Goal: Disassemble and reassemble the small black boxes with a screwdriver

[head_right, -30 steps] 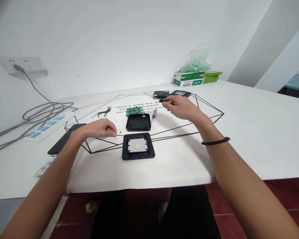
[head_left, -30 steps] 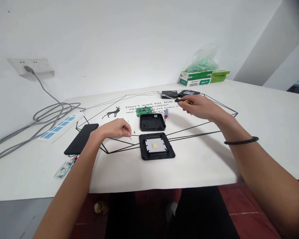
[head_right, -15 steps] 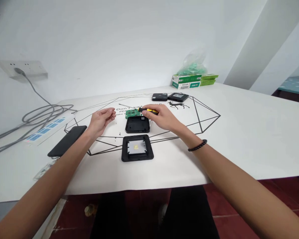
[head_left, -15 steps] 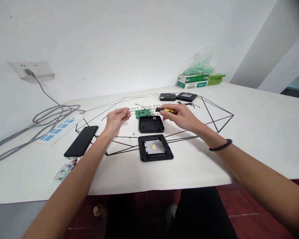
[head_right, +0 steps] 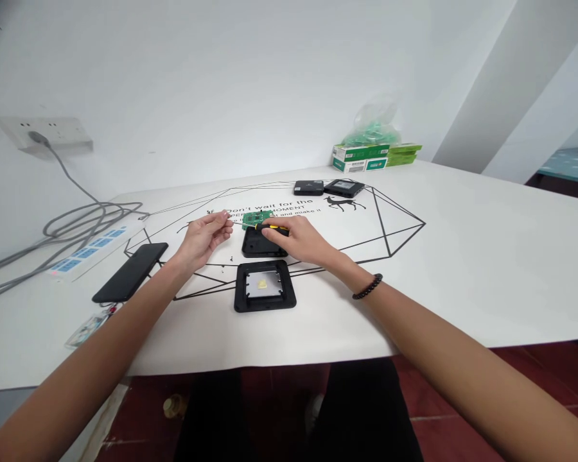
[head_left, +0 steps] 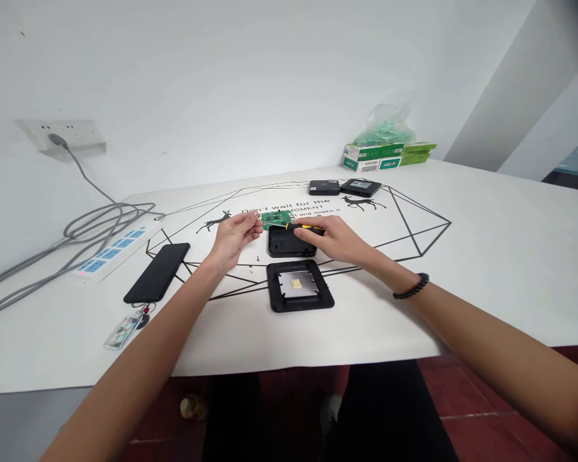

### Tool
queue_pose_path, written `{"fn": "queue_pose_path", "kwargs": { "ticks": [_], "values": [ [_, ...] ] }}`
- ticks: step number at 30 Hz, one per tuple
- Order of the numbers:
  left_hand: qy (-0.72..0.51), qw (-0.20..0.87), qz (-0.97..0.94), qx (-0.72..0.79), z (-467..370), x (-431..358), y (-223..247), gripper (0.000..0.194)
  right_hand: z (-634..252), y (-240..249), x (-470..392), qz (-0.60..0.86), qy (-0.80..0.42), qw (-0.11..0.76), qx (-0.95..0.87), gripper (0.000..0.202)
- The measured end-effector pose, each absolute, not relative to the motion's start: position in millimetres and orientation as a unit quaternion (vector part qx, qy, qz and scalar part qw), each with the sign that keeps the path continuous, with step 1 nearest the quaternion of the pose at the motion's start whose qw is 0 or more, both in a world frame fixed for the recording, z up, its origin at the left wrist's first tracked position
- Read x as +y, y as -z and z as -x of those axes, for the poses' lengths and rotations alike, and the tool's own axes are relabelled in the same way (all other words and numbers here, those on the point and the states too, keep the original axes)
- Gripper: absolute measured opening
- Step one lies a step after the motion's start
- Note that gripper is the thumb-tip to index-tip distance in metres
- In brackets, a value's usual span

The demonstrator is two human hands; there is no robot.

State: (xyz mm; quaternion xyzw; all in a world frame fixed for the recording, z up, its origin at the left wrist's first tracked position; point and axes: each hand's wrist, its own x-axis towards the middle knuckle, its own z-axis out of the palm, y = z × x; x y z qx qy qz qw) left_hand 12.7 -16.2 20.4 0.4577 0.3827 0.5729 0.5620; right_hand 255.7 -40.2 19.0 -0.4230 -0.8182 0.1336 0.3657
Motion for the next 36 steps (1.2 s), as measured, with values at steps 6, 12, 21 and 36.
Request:
{"fn": "queue_pose_path", "kwargs": {
  "ticks": [6,12,21,36],
  "values": [
    [-0.623,0.523,-0.409,0.414,-12,-16,-23,0.014,-251,-19,-42,0.420,-0.138,0.398,-0.804,0.040],
    [-0.609,0.539,-0.412,0.412,-13,-17,-26,0.012,-250,-17,-41,0.419,-0.119,0.393,-0.810,0.040],
    [-0.613,0.545,-0.391,0.418,-16,-17,-24,0.016,-246,-13,-40,0.408,-0.113,0.392,-0.817,0.038],
    [-0.674,0.512,-0.380,0.374,-27,-25,-22,0.019,-227,-12,-55,0.453,-0.109,0.472,-0.748,0.031]
  ]
}}
